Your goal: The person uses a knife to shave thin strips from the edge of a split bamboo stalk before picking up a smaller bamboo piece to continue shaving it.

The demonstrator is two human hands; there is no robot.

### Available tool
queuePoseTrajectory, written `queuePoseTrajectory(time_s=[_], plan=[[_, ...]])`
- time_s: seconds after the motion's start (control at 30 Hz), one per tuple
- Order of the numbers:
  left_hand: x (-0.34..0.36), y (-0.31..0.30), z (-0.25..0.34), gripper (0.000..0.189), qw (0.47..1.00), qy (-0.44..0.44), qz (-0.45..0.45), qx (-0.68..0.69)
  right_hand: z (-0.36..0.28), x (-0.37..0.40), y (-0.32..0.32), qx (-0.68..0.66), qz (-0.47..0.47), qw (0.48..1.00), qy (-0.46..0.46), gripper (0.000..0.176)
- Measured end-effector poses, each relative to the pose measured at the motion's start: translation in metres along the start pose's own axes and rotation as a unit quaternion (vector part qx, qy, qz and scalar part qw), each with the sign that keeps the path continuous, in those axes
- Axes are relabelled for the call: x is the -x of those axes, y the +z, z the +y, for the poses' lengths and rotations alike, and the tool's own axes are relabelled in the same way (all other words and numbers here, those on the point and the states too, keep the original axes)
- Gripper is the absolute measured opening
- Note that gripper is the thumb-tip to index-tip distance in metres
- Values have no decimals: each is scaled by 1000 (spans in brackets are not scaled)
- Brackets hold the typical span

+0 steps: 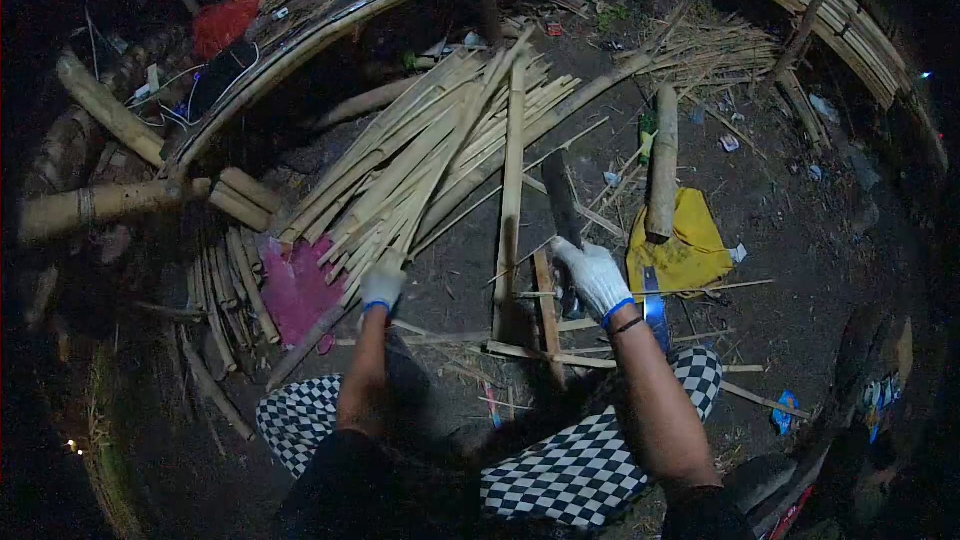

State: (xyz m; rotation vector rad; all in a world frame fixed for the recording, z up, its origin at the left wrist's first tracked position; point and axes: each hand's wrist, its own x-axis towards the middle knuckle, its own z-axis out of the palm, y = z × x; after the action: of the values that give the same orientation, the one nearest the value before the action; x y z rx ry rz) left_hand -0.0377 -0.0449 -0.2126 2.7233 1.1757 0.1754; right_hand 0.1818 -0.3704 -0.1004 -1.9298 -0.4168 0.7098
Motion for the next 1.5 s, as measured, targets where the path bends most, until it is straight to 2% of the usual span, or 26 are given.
queuePoseTrajectory(time_s=[0.1,0.13,0.23,0.27,0.3,0.43,0.47,0.5,0.57,0.63,0.67,0.7,0.73,0.77,0.83,0.9,0.97,1.03,1.1,1.13,1.2,1.3,1.33,1.37,1.43,1.5], plan=[[-37,49,-77,48,996,14,78,-27,-15,10,1,-72,-35,996,26,52],[-25,-5,-39,45,996,-12,74,45,-11,8,3,-72,-36,996,27,52],[-70,13,-84,47,996,77,25,-38,-6,5,6,-30,-23,999,-28,50],[-69,2,-71,47,994,55,94,-20,-18,13,5,-39,-36,999,2,50],[-69,-16,-64,47,994,58,95,-19,-25,18,4,-49,-47,997,32,50],[-102,-35,-65,45,995,65,52,-61,-7,4,10,6,-45,999,21,57],[-100,-55,-56,45,997,68,38,-29,5,-2,11,123,-14,989,-78,48],[-101,-66,-52,45,997,71,22,2,5,-1,12,123,-11,989,-78,48],[-117,-70,-52,46,997,79,6,4,-5,4,13,-7,-63,997,41,50],[-128,-73,-59,57,953,-108,-263,102,-7,6,14,35,-41,998,10,49],[-153,-20,-113,72,981,-43,-186,30,3,1,17,27,-41,998,28,49],[-153,-10,-116,72,980,-46,-189,32,9,-2,19,20,-41,998,47,48],[-153,-2,-115,86,976,-56,-203,-57,-6,3,15,88,-49,994,53,44],[-151,1,-108,102,963,-64,-217,-145,-3,-1,16,91,-50,993,56,44],[-136,-4,-65,102,967,-80,-201,-138,10,-5,23,100,-35,994,19,42],[-113,-16,-7,103,973,-113,-159,-125,10,-2,26,-10,-56,998,31,39],[-111,18,7,94,969,-61,-240,21,-20,10,19,23,-83,993,84,54],[-104,82,28,85,982,-12,-177,67,2,2,27,-7,-67,995,68,44],[-97,80,75,85,921,-26,-366,131,9,-1,25,-32,-49,997,49,35],[-93,109,89,85,918,-24,-371,137,7,1,22,-75,-55,993,71,35],[-91,193,107,79,979,9,-171,114,-9,7,16,-163,-71,975,136,34],[-93,224,146,68,967,10,-140,211,-26,13,3,-196,-60,972,118,33],[-91,200,163,56,939,-30,-221,264,-28,14,0,-214,-61,963,151,32],[-91,204,170,56,938,-32,-225,263,-20,10,-1,-214,-61,962,156,32],[-94,213,176,50,891,-135,-308,304,0,-1,-3,-249,-50,961,110,32],[-96,237,170,49,912,-109,-270,290,-12,1,-10,-314,-46,936,154,29]])
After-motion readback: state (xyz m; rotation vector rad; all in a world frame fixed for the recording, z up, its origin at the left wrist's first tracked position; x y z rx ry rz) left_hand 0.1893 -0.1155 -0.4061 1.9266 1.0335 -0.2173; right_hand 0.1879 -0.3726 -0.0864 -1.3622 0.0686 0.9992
